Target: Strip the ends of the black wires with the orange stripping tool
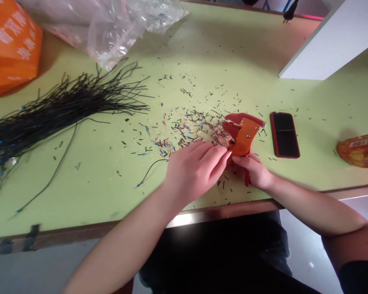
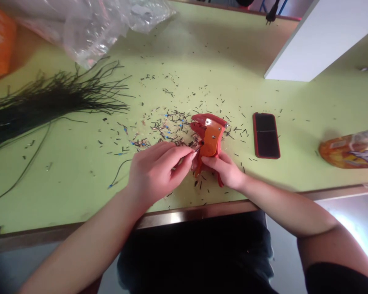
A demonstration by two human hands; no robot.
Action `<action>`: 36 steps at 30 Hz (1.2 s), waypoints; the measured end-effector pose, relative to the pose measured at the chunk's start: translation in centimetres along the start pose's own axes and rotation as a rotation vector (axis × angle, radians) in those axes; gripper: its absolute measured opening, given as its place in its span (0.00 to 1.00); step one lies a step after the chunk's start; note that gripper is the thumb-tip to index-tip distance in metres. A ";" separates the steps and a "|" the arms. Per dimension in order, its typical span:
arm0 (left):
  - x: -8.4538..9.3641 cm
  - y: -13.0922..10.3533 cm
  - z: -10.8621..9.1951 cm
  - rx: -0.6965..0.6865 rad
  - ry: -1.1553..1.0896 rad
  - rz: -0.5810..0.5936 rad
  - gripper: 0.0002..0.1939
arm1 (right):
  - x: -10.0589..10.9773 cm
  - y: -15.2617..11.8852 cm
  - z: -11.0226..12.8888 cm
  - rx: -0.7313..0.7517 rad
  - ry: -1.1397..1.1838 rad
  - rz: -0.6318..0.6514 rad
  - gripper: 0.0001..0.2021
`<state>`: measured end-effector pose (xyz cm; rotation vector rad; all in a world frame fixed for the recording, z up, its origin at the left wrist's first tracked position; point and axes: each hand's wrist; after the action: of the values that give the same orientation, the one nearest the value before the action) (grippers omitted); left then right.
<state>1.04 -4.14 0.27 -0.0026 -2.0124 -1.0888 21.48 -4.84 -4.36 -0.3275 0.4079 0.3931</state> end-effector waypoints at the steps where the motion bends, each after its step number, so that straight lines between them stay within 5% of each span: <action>1: 0.0 0.0 0.0 -0.005 0.000 0.002 0.07 | -0.1 -0.1 0.0 0.004 -0.016 -0.004 0.13; 15: 0.5 0.1 -0.2 -0.086 -0.105 0.045 0.02 | -1.0 -0.8 1.6 0.066 -0.102 0.120 0.23; 25: 0.2 -0.1 -0.2 -0.081 -0.123 0.025 0.01 | -1.5 -0.8 1.4 0.074 -0.020 0.087 0.26; 30: 0.4 0.3 0.0 0.013 -0.200 -0.008 0.04 | -0.9 -0.1 2.2 0.056 0.117 0.067 0.25; 36: 0.0 0.6 1.9 0.233 -0.261 -0.039 0.08 | 0.2 0.2 3.2 -0.057 0.288 0.304 0.23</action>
<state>-0.02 -2.42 0.20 0.0170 -2.3741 -0.9091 22.56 -3.35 -1.74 -0.3807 0.7338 0.6592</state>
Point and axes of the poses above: each hand's wrist, its own y-axis towards the middle knuckle, its own x-axis out of the back of the hand, z = x × y
